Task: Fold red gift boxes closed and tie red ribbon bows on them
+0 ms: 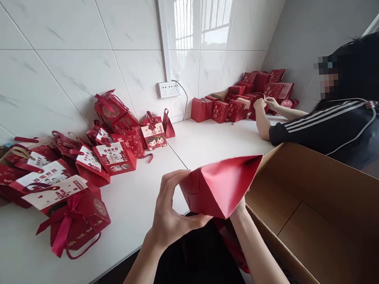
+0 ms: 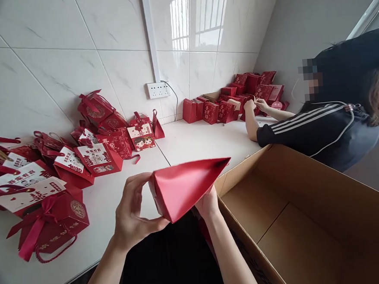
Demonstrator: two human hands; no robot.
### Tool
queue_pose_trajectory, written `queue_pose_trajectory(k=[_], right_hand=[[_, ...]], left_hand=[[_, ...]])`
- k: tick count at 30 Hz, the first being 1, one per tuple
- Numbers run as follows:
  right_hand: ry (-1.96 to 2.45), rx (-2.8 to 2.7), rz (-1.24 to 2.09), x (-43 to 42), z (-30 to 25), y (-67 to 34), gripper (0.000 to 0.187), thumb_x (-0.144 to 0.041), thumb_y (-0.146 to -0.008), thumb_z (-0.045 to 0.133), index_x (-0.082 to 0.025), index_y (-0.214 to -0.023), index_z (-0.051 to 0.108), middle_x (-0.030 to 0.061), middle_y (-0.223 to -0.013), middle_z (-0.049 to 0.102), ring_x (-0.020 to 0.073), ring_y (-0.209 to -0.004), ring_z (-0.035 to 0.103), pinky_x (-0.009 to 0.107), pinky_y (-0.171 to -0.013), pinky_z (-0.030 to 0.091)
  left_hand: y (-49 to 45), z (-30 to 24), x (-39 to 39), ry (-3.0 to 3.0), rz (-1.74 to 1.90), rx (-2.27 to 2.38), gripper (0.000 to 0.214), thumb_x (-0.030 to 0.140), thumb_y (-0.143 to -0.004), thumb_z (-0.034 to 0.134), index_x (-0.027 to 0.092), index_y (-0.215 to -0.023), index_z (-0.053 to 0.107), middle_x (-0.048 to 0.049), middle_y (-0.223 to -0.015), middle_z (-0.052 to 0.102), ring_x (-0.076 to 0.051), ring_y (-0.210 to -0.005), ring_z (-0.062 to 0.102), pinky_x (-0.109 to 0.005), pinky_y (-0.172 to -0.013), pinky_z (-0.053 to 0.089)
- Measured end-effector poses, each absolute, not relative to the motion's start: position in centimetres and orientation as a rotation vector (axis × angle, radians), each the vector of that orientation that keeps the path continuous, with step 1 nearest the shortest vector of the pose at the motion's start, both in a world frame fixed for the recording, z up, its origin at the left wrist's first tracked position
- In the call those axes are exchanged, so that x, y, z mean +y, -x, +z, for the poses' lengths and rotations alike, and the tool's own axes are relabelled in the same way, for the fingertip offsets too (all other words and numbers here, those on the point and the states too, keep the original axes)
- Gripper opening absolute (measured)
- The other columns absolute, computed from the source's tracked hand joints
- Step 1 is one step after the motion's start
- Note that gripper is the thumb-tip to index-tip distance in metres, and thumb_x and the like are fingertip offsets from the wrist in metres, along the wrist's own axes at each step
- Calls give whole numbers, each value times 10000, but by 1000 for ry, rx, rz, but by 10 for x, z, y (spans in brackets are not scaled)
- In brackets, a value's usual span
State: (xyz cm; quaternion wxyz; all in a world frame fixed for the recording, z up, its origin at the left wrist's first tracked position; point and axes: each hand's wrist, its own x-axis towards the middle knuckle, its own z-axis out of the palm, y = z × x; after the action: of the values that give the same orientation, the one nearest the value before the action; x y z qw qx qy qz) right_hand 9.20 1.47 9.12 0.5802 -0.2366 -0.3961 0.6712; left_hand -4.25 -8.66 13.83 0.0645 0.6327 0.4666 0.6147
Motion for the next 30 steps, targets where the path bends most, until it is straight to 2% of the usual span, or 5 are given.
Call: queue_pose_trajectory(k=[8, 14, 18, 25, 30], right_hand=[[740, -838, 1469, 0, 108, -104, 389, -487, -617, 743, -135, -766, 672, 57, -720, 701, 193, -631, 654, 281, -549, 540], [696, -958, 1263, -13, 124, -114, 364, -496, -648, 700, -148, -751, 678, 63, -684, 694, 238, -662, 668, 316, -543, 536], [747, -931, 1231, -8, 129, -118, 305, -452, -689, 682, -149, -727, 659, 33, -639, 666, 178, -566, 629, 274, -494, 514], [749, -724, 1822, 12, 121, -113, 282, -423, -699, 643, -153, -781, 662, 22, -620, 665, 159, -505, 619, 243, -403, 515], [664, -524, 2058, 3, 113, -105, 332, -446, -682, 699, -176, -871, 663, 3, -668, 696, 110, -452, 617, 161, -343, 504]], left_hand=[[49, 153, -84, -765, 1682, 1167, 700, 587, -732, 633, 273, -1301, 370, -82, -1133, 600, -269, -997, 611, -363, -749, 514], [51, 148, -86, -689, 1558, 1034, 590, 615, -766, 574, 190, -1173, 535, -102, -1169, 622, -280, -993, 624, -338, -749, 516], [49, 146, -88, -765, 1605, 990, 574, 617, -770, 573, 252, -1209, 516, -64, -1094, 642, -223, -880, 647, -286, -634, 528], [45, 154, -89, -936, 1751, 965, 434, 340, -794, 665, 326, -1212, 549, -14, -1010, 603, -88, -623, 598, -180, -428, 509], [46, 157, -85, -869, 1807, 1003, 443, 340, -782, 678, 287, -1206, 563, 18, -809, 589, -71, -549, 578, -162, -423, 498]])
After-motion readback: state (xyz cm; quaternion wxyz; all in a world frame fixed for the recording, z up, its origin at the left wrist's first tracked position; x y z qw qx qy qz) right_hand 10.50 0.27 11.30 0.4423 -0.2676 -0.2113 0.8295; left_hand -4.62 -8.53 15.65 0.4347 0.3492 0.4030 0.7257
